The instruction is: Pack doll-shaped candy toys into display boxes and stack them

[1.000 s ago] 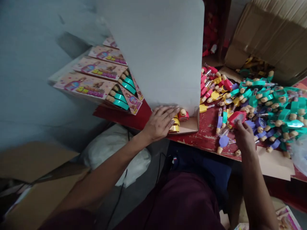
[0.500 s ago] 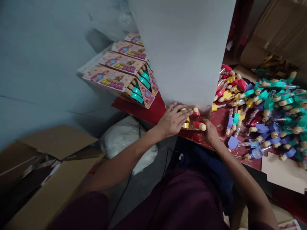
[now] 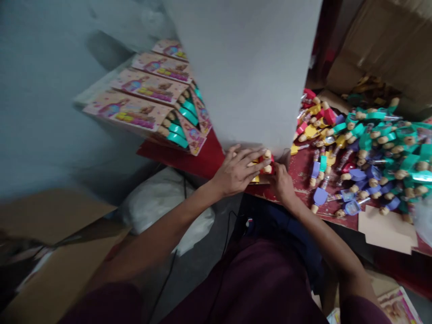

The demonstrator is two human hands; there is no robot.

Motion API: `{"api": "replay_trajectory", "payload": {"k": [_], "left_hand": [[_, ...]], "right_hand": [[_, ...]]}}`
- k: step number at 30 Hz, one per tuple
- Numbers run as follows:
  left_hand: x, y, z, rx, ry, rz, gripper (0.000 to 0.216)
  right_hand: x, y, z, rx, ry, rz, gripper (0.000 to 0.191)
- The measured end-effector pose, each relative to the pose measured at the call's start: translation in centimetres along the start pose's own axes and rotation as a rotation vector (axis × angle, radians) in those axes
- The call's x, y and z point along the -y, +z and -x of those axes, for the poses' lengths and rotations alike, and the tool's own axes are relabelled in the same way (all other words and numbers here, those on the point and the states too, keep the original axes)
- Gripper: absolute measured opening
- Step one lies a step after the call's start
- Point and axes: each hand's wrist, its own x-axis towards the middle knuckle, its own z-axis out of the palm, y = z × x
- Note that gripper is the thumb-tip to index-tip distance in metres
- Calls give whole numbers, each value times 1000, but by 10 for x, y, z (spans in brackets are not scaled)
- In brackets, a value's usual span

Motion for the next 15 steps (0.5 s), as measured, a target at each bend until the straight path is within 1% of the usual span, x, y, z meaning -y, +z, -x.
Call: {"api": "replay_trajectory", "payload": {"k": [3, 5, 6, 8, 10, 11, 12, 13, 15], "left_hand": [[-3, 2, -1, -19, 26, 12, 43], [-2, 6, -3, -43, 28, -2, 41], [-2, 8, -4, -62, 37, -8, 40], [1, 13, -6, -95, 66, -9, 41], [2, 16, -7, -104, 86, -6, 43], [3, 17, -7, -101, 87, -3, 44], [3, 18, -7, -96, 81, 4, 45], [3, 19, -6, -94, 71, 15, 45], [3, 19, -6, -102, 50, 38, 44]], "right_hand": [[5, -6, 19, -128, 53, -39, 43], [-5, -23, 28, -189, 73, -35, 40], [-15, -38, 31, -235, 91, -14, 36], [-43, -79, 35, -372, 160, 65, 26], [-79, -131, 32, -520, 272, 202, 24], [-98, -157, 27, -571, 332, 289, 25], [-116, -181, 20, -592, 392, 388, 25], [-133, -202, 11, -581, 449, 493, 26], [-161, -230, -9, -487, 565, 640, 36]]}}
